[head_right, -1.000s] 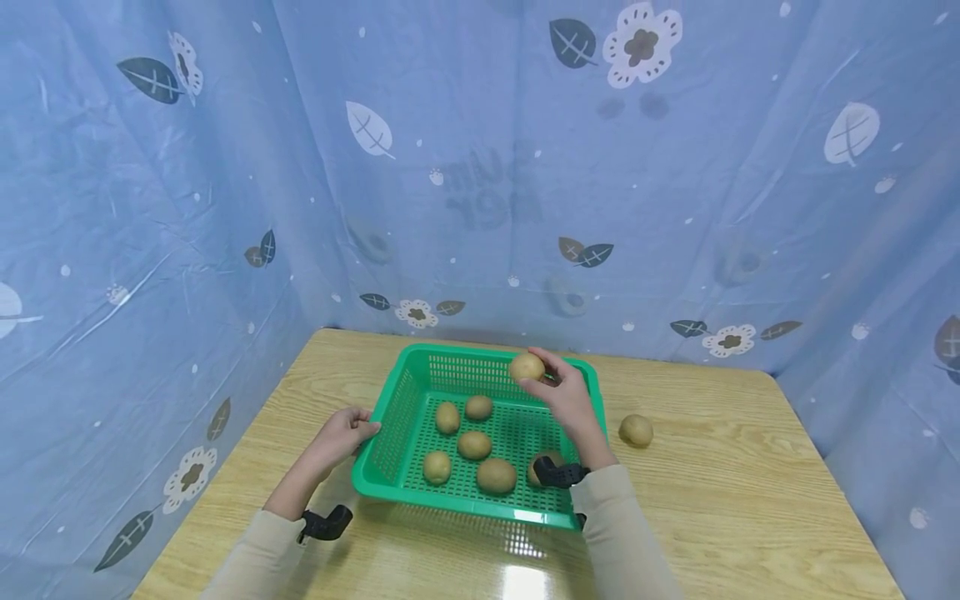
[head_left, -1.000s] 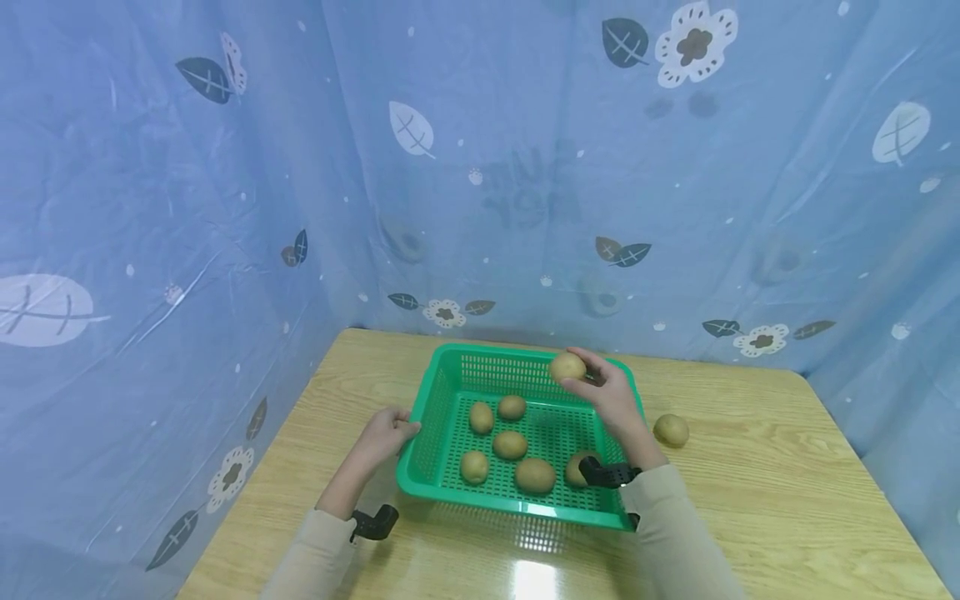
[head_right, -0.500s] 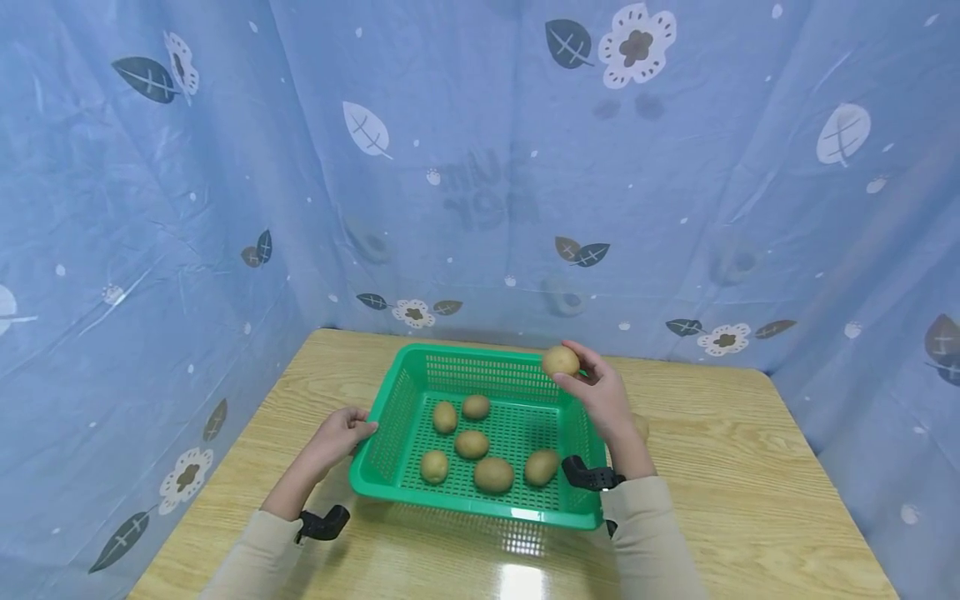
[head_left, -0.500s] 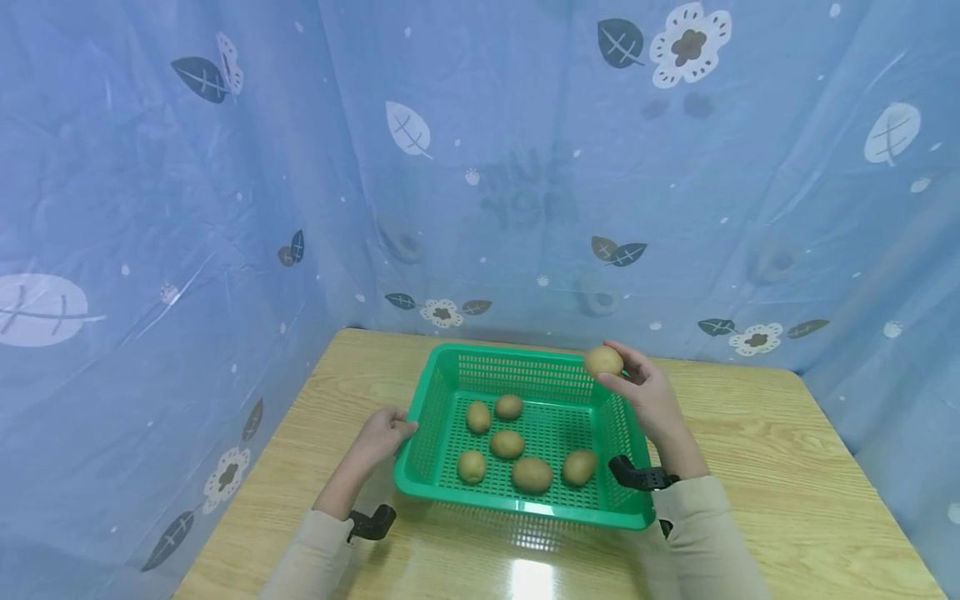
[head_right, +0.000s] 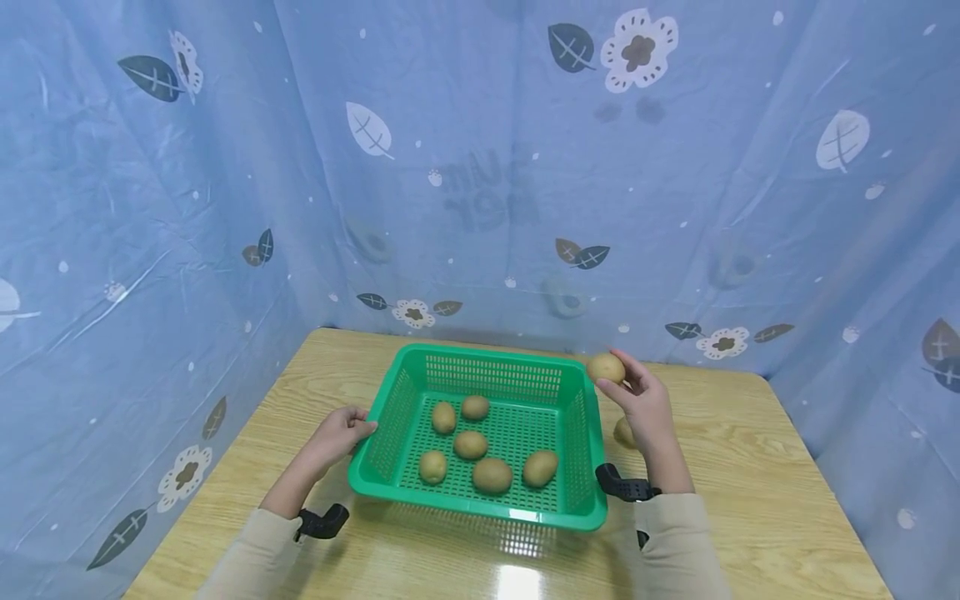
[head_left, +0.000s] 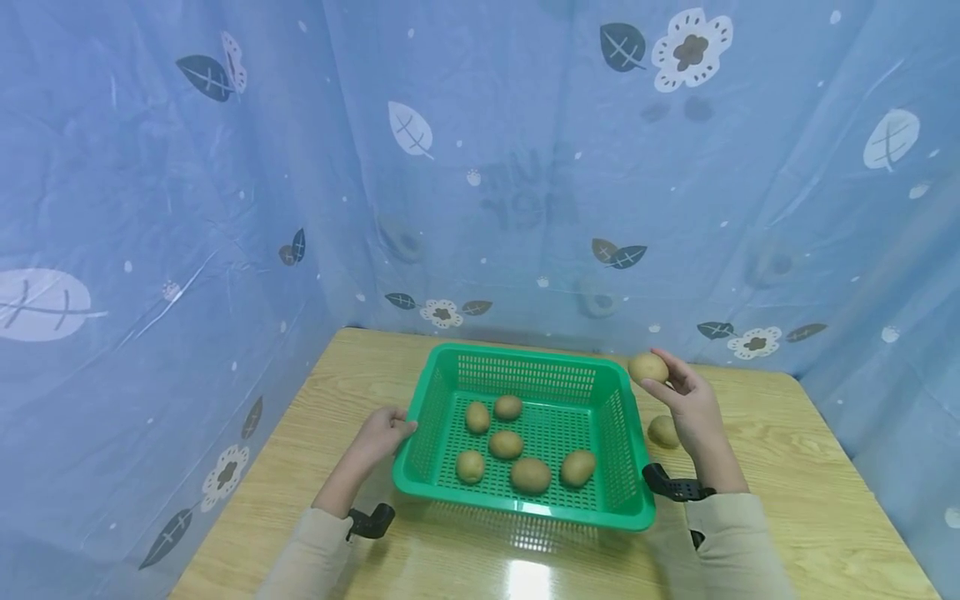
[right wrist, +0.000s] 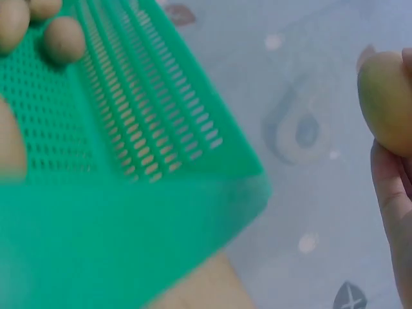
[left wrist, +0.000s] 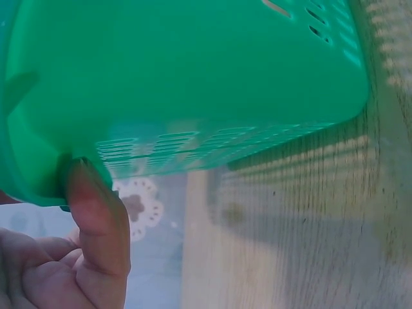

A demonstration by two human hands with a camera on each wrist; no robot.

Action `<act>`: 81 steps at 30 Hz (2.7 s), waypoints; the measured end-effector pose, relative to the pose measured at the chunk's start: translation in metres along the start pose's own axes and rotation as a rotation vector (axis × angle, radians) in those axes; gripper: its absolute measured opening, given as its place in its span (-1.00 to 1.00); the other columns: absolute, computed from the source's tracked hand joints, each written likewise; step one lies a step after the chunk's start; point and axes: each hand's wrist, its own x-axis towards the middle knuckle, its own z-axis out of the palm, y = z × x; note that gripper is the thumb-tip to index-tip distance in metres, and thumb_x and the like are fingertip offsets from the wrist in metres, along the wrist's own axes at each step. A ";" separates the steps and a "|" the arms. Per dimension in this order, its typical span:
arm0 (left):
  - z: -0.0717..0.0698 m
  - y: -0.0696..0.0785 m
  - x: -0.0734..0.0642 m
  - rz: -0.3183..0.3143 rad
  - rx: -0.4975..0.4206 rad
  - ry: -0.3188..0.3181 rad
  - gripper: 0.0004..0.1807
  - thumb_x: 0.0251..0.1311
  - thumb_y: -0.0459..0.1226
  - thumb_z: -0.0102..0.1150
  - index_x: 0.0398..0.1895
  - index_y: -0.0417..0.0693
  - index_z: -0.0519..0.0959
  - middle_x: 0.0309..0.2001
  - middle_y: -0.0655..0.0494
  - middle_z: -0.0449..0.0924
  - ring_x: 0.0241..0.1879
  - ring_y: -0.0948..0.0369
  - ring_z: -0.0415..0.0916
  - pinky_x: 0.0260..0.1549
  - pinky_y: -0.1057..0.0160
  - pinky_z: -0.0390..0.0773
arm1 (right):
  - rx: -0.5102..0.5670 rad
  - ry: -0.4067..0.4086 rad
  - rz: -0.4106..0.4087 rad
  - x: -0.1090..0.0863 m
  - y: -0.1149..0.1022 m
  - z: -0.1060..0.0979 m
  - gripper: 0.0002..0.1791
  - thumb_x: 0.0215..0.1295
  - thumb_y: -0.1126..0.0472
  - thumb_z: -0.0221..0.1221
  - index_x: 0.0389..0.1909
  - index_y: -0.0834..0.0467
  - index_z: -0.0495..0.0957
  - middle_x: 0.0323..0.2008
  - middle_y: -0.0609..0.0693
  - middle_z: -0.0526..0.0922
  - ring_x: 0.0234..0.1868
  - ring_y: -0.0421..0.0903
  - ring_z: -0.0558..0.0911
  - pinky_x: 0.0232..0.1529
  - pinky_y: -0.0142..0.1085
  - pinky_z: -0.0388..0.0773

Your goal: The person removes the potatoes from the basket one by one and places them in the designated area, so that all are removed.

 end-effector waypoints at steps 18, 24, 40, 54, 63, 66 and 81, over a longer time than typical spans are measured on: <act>-0.001 0.000 0.000 0.012 -0.003 -0.001 -0.71 0.33 -0.31 -0.01 -0.04 -0.41 0.46 -0.33 -0.10 0.59 -0.38 0.18 0.56 -0.36 0.23 0.59 | -0.059 0.110 0.186 -0.020 0.033 -0.048 -0.25 0.30 0.03 0.17 0.45 -0.02 0.09 0.42 -0.02 0.13 0.14 -0.47 0.31 0.05 -0.69 0.29; -0.001 0.002 0.000 0.011 -0.005 -0.001 -0.71 0.33 -0.30 -0.01 -0.04 -0.40 0.46 -0.34 -0.09 0.59 -0.39 0.19 0.55 -0.37 0.25 0.58 | -0.082 0.131 0.240 -0.025 0.047 -0.059 -0.21 0.30 -0.02 0.16 0.47 0.00 0.03 0.48 0.01 0.00 0.28 -0.34 0.26 0.02 -0.73 0.30; -0.003 -0.001 -0.002 0.001 -0.002 0.010 -0.70 0.34 -0.31 -0.02 -0.02 -0.42 0.44 -0.30 -0.11 0.57 -0.37 0.17 0.55 -0.37 0.23 0.58 | -0.128 0.205 0.476 -0.030 0.087 -0.064 -0.09 0.28 -0.18 0.09 0.49 0.05 -0.12 0.50 0.07 -0.10 0.48 0.00 0.01 0.35 -0.38 0.19; -0.001 -0.002 -0.001 -0.006 -0.029 -0.001 -0.70 0.34 -0.31 -0.02 -0.02 -0.41 0.43 -0.31 -0.11 0.60 -0.38 0.18 0.58 -0.36 0.22 0.61 | -0.218 0.267 0.493 -0.029 0.109 -0.065 -0.14 0.37 -0.06 0.03 0.48 0.21 -0.17 0.47 0.25 -0.09 0.45 0.22 0.01 0.40 0.06 0.06; -0.001 -0.002 -0.001 0.003 -0.018 -0.002 -0.71 0.33 -0.31 -0.01 -0.05 -0.41 0.45 -0.32 -0.11 0.58 -0.37 0.17 0.55 -0.37 0.23 0.59 | -0.286 0.271 0.474 -0.030 0.115 -0.067 -0.16 0.36 -0.01 0.04 0.46 0.28 -0.13 0.41 0.36 0.04 0.40 0.29 0.10 0.35 0.09 0.14; -0.001 -0.002 0.000 0.001 -0.012 -0.001 -0.71 0.33 -0.31 -0.01 -0.05 -0.41 0.45 -0.32 -0.10 0.58 -0.37 0.17 0.55 -0.37 0.23 0.59 | -0.279 0.268 0.476 -0.030 0.114 -0.067 -0.16 0.37 -0.02 0.03 0.46 0.28 -0.15 0.42 0.36 0.02 0.40 0.29 0.10 0.35 0.09 0.14; 0.000 -0.002 0.002 0.008 -0.023 -0.005 -0.74 0.33 -0.32 -0.01 -0.08 -0.40 0.47 -0.36 -0.09 0.59 -0.41 0.19 0.56 -0.40 0.24 0.60 | -0.299 0.291 0.478 -0.030 0.116 -0.071 -0.09 0.37 -0.07 0.02 0.46 0.28 -0.26 0.45 0.35 -0.14 0.44 0.30 -0.03 0.41 0.08 0.02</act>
